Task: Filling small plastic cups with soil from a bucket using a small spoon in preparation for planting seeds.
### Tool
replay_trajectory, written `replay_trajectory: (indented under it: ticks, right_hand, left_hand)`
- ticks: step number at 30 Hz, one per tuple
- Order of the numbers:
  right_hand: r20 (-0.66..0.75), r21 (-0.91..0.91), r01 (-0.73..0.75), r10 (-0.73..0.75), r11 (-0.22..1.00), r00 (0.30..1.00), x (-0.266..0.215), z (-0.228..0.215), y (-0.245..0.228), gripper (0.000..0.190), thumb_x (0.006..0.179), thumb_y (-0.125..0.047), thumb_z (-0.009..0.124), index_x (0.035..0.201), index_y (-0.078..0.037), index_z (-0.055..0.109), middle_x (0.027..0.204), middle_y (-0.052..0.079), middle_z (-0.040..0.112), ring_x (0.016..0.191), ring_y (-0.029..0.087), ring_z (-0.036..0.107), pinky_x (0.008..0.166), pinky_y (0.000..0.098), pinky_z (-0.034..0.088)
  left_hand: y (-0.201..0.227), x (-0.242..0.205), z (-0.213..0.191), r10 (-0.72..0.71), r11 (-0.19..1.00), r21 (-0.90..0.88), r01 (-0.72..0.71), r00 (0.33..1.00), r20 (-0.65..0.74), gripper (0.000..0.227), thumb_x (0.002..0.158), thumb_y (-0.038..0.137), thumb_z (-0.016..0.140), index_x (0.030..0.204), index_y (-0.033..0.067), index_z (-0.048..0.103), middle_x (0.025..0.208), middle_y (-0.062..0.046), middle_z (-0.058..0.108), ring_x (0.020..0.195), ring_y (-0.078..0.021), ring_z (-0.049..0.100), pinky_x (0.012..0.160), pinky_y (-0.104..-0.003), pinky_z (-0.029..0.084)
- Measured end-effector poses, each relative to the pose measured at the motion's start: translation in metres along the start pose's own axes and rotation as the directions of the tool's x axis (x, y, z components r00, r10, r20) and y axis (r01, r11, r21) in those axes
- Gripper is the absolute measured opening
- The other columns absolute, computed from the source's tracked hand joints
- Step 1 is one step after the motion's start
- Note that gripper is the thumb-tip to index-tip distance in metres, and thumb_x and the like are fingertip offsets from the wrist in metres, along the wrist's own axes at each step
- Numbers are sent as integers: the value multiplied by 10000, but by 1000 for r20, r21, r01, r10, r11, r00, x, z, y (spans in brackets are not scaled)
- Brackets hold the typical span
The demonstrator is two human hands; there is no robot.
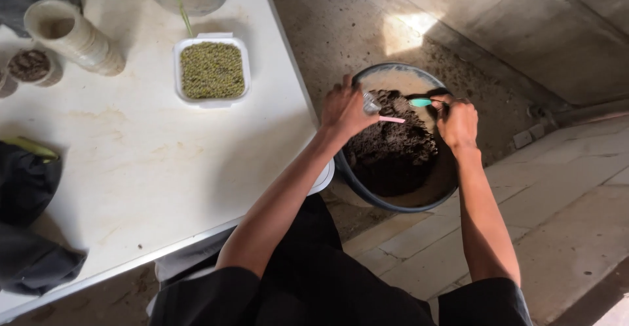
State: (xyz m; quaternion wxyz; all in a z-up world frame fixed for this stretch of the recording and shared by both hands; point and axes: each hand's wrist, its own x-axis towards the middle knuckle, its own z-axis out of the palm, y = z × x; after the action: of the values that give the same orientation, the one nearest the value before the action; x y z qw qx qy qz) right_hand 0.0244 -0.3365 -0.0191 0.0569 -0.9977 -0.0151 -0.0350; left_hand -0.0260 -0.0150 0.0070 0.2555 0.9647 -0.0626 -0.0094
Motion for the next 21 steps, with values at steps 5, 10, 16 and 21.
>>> replay_trajectory:
  ticks: [5, 10, 16, 21]
  right_hand:
    - [-107, -63, 241, -247, 968, 963, 3, 13, -27, 132, 1053, -313, 673, 1103, -337, 793, 960, 60, 743, 1113, 394, 606, 989, 510, 463]
    - [-102, -330, 349, -401, 877, 910, -28, -17, -60, 181, 1022, -346, 679, 1130, -288, 813, 984, 9, 796, 1413, 290, 438, 1208, 478, 229]
    - [132, -120, 346, -330, 931, 935, -66, -85, -73, 199, 1022, -252, 665, 1176, -241, 789, 1085, 10, 802, 1482, 231, 504, 1291, 647, 118]
    - [156, -105, 331, -313, 938, 937, -43, -92, -42, 160, 1080, -188, 642, 1041, -237, 789, 942, -8, 802, 1186, 271, 699, 1246, 618, 317]
  left_hand:
    - [20, -44, -26, -86, 996, 20, 87, 994, -64, 714, 816, 615, 651, 1162, -10, 653, 1233, -225, 539, 1124, -381, 635, 939, -504, 522]
    - [20, -52, -24, -52, 998, 21, 55, 991, -126, 712, 836, 589, 642, 1171, -39, 650, 1251, -263, 544, 1274, -394, 521, 1081, -564, 414]
    - [17, -42, -17, -67, 997, -48, 67, 998, 2, 896, 808, 734, 555, 1275, -28, 608, 1396, -276, 481, 1406, -399, 411, 1157, -618, 336]
    - [16, -42, -19, -60, 996, -63, 60, 998, -11, 831, 892, 661, 582, 1329, -46, 584, 1447, -281, 454, 1439, -411, 393, 1178, -599, 334]
